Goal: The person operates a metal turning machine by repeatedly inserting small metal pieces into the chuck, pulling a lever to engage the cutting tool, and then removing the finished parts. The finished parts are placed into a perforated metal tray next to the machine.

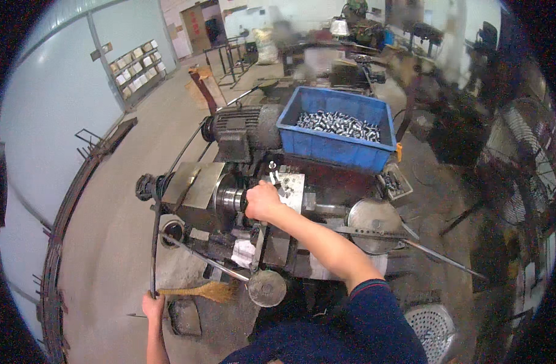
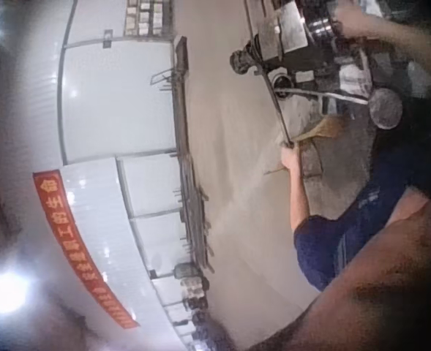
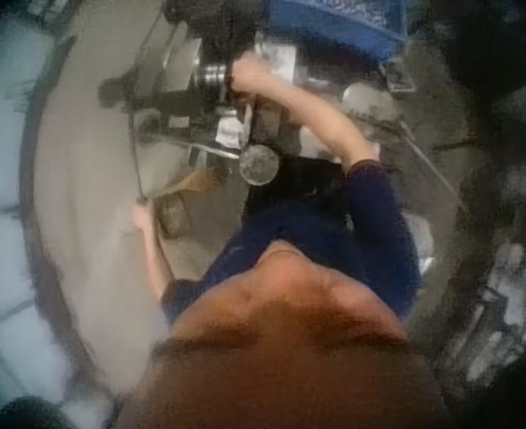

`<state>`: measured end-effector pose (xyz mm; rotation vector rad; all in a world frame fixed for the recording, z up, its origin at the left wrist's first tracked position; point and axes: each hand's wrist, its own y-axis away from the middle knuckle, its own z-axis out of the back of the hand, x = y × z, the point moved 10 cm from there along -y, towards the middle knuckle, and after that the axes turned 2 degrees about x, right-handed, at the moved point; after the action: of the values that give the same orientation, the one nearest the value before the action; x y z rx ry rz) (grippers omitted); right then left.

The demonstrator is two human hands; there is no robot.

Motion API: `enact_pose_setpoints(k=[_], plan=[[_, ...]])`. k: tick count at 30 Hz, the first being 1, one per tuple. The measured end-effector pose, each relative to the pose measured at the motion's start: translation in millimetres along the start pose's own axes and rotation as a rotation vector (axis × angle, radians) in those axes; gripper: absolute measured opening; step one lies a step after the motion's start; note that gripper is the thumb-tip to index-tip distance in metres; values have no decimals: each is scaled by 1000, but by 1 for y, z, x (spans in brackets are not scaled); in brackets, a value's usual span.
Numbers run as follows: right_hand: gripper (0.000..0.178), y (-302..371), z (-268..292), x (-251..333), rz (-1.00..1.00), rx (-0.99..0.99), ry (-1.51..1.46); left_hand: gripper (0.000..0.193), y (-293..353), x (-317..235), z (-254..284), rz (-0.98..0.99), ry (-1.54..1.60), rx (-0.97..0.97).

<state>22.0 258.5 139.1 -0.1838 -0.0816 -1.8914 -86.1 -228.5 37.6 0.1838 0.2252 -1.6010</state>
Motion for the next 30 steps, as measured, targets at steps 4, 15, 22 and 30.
enact_pose_setpoints(k=[4,15,22,30], plan=[[29,29,61,-75,-209,-81,-34,40,-10,35,-17,42,18,28],[52,162,81,-174,-185,-531,-273,39,45,-214,17,-750,120,120],[38,400,18,-268,-802,-479,-357,30,90,-317,-29,-970,417,245],[24,726,-108,-226,-1416,-62,-95,20,74,-313,-151,-855,299,676]])
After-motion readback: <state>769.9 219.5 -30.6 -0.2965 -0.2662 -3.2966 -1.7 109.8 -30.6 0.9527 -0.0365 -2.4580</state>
